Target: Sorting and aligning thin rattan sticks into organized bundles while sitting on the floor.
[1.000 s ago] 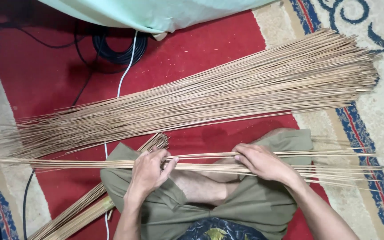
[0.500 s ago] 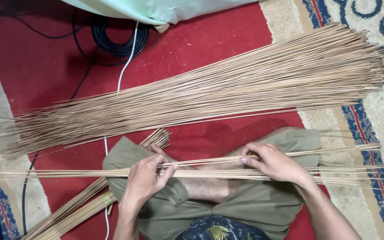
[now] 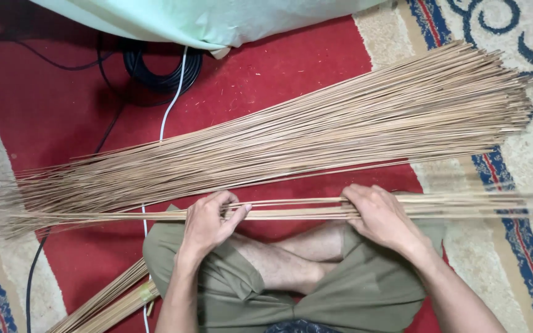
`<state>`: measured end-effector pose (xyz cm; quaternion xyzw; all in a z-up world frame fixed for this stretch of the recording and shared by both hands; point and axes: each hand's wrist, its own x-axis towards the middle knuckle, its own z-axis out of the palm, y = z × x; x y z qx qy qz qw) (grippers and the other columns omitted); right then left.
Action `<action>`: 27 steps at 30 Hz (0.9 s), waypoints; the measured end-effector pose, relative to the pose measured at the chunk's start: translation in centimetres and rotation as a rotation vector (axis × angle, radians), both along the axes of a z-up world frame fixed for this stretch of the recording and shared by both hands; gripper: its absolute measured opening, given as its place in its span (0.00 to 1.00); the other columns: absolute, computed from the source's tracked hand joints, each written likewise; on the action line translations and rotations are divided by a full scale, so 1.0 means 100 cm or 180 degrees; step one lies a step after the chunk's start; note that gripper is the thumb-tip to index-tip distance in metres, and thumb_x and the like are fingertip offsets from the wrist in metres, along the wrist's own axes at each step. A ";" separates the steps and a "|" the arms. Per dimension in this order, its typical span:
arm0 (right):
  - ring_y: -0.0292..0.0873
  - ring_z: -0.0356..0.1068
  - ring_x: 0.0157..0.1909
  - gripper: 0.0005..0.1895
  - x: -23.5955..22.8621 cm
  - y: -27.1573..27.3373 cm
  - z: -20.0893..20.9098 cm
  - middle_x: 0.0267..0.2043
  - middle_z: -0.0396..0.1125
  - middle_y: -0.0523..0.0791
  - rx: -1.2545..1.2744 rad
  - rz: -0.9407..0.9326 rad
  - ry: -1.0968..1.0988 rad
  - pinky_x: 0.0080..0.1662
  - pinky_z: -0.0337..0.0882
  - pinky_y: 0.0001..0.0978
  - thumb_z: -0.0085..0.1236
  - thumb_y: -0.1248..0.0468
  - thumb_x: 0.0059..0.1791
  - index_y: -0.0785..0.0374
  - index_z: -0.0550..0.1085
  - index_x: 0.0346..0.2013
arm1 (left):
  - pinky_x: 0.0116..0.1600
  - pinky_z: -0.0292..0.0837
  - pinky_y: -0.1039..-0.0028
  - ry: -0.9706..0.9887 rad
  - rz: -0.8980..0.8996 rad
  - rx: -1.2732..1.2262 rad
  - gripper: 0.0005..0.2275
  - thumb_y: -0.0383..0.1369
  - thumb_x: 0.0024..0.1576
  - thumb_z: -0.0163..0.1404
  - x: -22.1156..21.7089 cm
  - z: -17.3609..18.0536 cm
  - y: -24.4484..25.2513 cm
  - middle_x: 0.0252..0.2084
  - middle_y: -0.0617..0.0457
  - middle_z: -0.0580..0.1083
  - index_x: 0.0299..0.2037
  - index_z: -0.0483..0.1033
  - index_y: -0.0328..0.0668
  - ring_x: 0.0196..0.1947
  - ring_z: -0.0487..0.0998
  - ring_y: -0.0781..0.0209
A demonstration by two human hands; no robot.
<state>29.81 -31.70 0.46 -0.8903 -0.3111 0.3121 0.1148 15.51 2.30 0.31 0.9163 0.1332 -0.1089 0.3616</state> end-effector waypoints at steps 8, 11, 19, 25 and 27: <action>0.55 0.76 0.48 0.18 0.060 0.042 -0.054 0.40 0.72 0.42 0.0184 -0.0049 -0.0076 0.46 0.75 0.50 0.67 0.58 0.39 0.52 0.74 0.42 | 0.44 0.77 0.56 0.0101 0.0202 0.0007 0.13 0.48 0.54 0.57 0.042 -0.044 0.034 0.34 0.48 0.81 0.34 0.80 0.50 0.42 0.83 0.44; 0.59 0.76 0.48 0.20 0.067 0.059 -0.036 0.40 0.73 0.47 0.0269 -0.0068 0.0260 0.47 0.74 0.55 0.70 0.56 0.39 0.57 0.75 0.42 | 0.44 0.76 0.52 0.0139 0.0252 -0.0036 0.13 0.45 0.53 0.58 0.045 -0.052 0.036 0.35 0.43 0.80 0.34 0.79 0.45 0.42 0.82 0.38; 0.63 0.75 0.49 0.16 0.053 0.052 -0.064 0.39 0.75 0.53 0.0155 -0.0342 0.0964 0.48 0.72 0.58 0.55 0.49 0.50 0.59 0.76 0.39 | 0.47 0.76 0.50 0.0815 0.0088 0.0062 0.16 0.48 0.54 0.55 0.044 -0.069 0.030 0.37 0.42 0.80 0.36 0.79 0.43 0.45 0.81 0.38; 0.61 0.76 0.50 0.12 0.034 0.052 -0.089 0.40 0.77 0.51 0.0232 -0.0319 0.1171 0.48 0.73 0.56 0.51 0.52 0.53 0.54 0.77 0.38 | 0.50 0.75 0.51 0.1476 0.0009 0.0210 0.19 0.51 0.57 0.49 0.029 -0.079 0.025 0.40 0.41 0.80 0.40 0.81 0.44 0.47 0.82 0.38; 0.61 0.76 0.49 0.13 0.027 0.054 -0.096 0.40 0.78 0.50 0.0225 -0.0275 0.1204 0.49 0.73 0.57 0.49 0.51 0.53 0.52 0.77 0.39 | 0.52 0.73 0.49 0.1719 0.0002 0.0197 0.21 0.53 0.57 0.47 0.027 -0.075 0.026 0.41 0.39 0.81 0.38 0.82 0.43 0.48 0.81 0.35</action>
